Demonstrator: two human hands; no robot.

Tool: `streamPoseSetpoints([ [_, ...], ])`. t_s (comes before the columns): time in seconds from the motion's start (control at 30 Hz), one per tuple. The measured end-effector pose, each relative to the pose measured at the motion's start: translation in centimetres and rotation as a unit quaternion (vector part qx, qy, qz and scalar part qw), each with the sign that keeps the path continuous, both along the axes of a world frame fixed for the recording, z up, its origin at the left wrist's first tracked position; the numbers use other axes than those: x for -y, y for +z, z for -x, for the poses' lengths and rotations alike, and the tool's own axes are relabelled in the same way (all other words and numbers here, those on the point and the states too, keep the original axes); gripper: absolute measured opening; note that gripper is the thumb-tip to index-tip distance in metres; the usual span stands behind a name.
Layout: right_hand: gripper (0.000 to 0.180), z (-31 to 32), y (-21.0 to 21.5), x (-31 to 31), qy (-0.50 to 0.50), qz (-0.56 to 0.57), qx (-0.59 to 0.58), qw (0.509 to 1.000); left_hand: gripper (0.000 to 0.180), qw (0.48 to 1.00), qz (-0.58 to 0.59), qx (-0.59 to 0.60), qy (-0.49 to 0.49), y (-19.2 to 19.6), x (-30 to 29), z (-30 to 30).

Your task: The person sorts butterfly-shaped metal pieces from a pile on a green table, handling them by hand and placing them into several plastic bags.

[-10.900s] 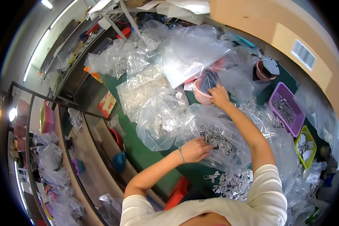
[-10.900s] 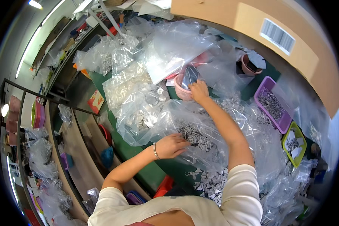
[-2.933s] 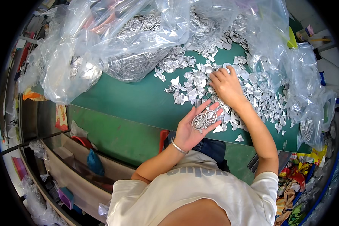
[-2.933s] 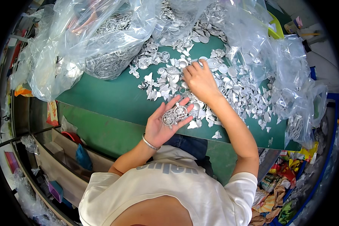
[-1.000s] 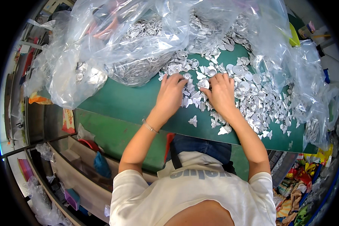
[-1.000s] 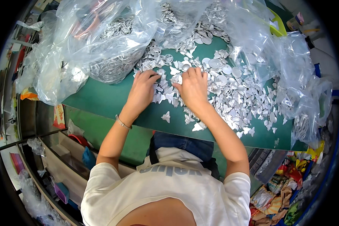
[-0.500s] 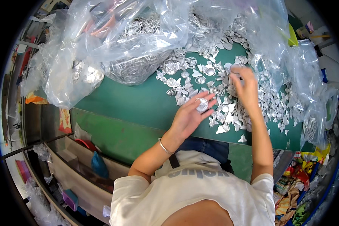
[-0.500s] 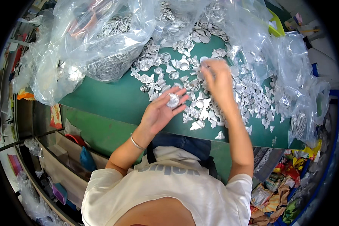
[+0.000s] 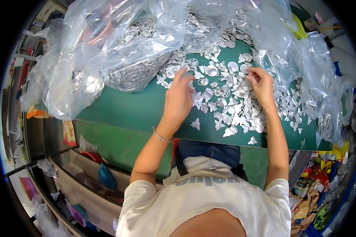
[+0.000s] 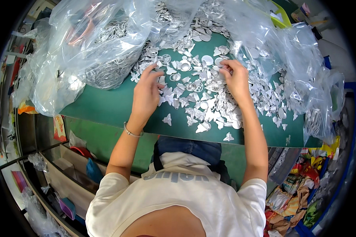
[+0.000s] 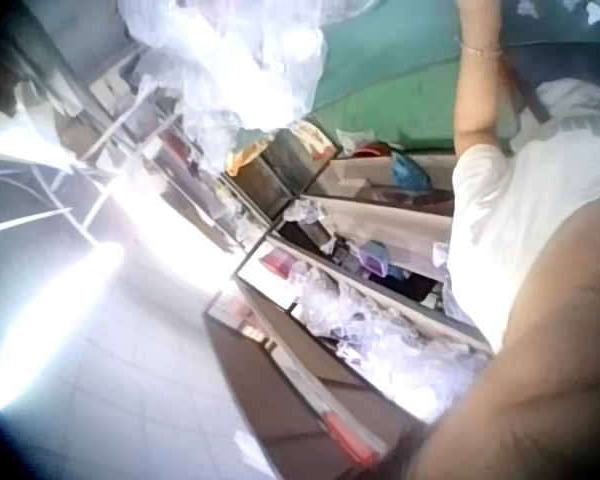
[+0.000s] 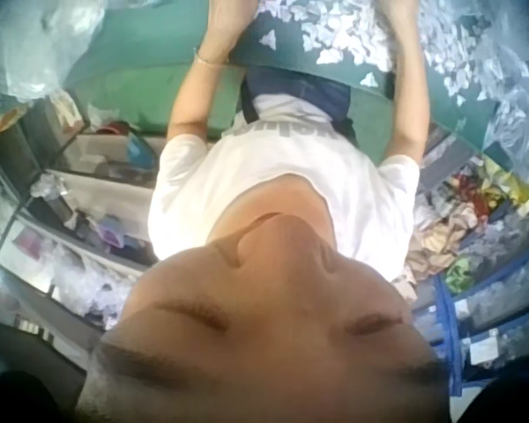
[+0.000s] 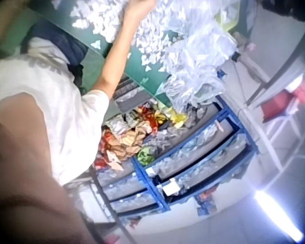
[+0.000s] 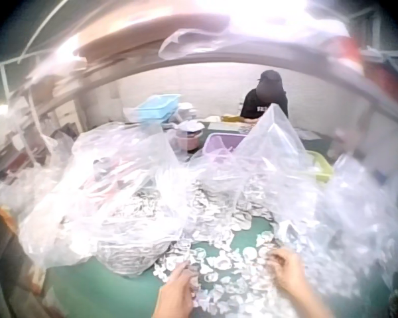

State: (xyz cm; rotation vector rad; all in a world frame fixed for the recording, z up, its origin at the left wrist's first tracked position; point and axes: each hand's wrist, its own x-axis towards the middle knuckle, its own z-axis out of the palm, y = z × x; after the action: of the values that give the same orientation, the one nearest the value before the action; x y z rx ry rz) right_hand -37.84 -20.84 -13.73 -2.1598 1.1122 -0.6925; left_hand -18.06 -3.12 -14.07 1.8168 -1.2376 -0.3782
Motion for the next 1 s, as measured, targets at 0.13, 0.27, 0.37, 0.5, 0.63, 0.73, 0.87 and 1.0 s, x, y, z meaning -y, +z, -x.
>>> streamPoseSetpoints([
  [0.13, 0.014, 0.8, 2.0, -4.7, 0.018, 0.181, 0.156, 0.971, 0.027, 0.759, 0.05, -0.645, -0.074, 1.0, -0.9, 3.3],
  [0.27, 0.016, 0.5, 2.2, -9.3, 0.294, 0.16, 0.14, 0.932, 0.035, 0.524, 0.024, -0.85, -0.04, -0.8, -0.7, 7.2],
  [0.37, 0.01, 1.8, 1.3, -7.9, 0.13, 0.029, 0.121, 0.984, 0.036, 0.566, -0.018, -0.824, -0.003, -1.7, -0.9, 8.2],
  [0.5, 0.016, 1.7, -0.4, -2.5, -0.068, 0.216, -0.133, 0.965, 0.038, 0.554, -0.036, -0.831, -0.009, -1.4, -0.9, 8.3],
  [0.63, 0.016, 1.6, -0.5, -2.8, -0.064, 0.19, -0.078, 0.977, 0.037, 0.553, -0.002, -0.833, 0.006, -1.0, -0.5, 9.3],
  [0.73, 0.014, 1.8, 1.0, -5.4, 0.019, 0.269, 0.007, 0.963, 0.038, 0.543, -0.004, -0.84, 0.008, -0.8, -0.1, 9.4],
  [0.87, 0.007, 1.9, 1.9, -7.1, 0.243, 0.15, 0.054, 0.957, 0.038, 0.519, 0.002, -0.854, 0.033, -1.6, 0.7, 9.5],
  [1.0, 0.018, 0.8, 0.7, -2.0, -0.018, 0.162, -0.032, 0.986, 0.038, 0.565, 0.006, -0.825, -0.003, -0.7, 0.8, 9.9],
])
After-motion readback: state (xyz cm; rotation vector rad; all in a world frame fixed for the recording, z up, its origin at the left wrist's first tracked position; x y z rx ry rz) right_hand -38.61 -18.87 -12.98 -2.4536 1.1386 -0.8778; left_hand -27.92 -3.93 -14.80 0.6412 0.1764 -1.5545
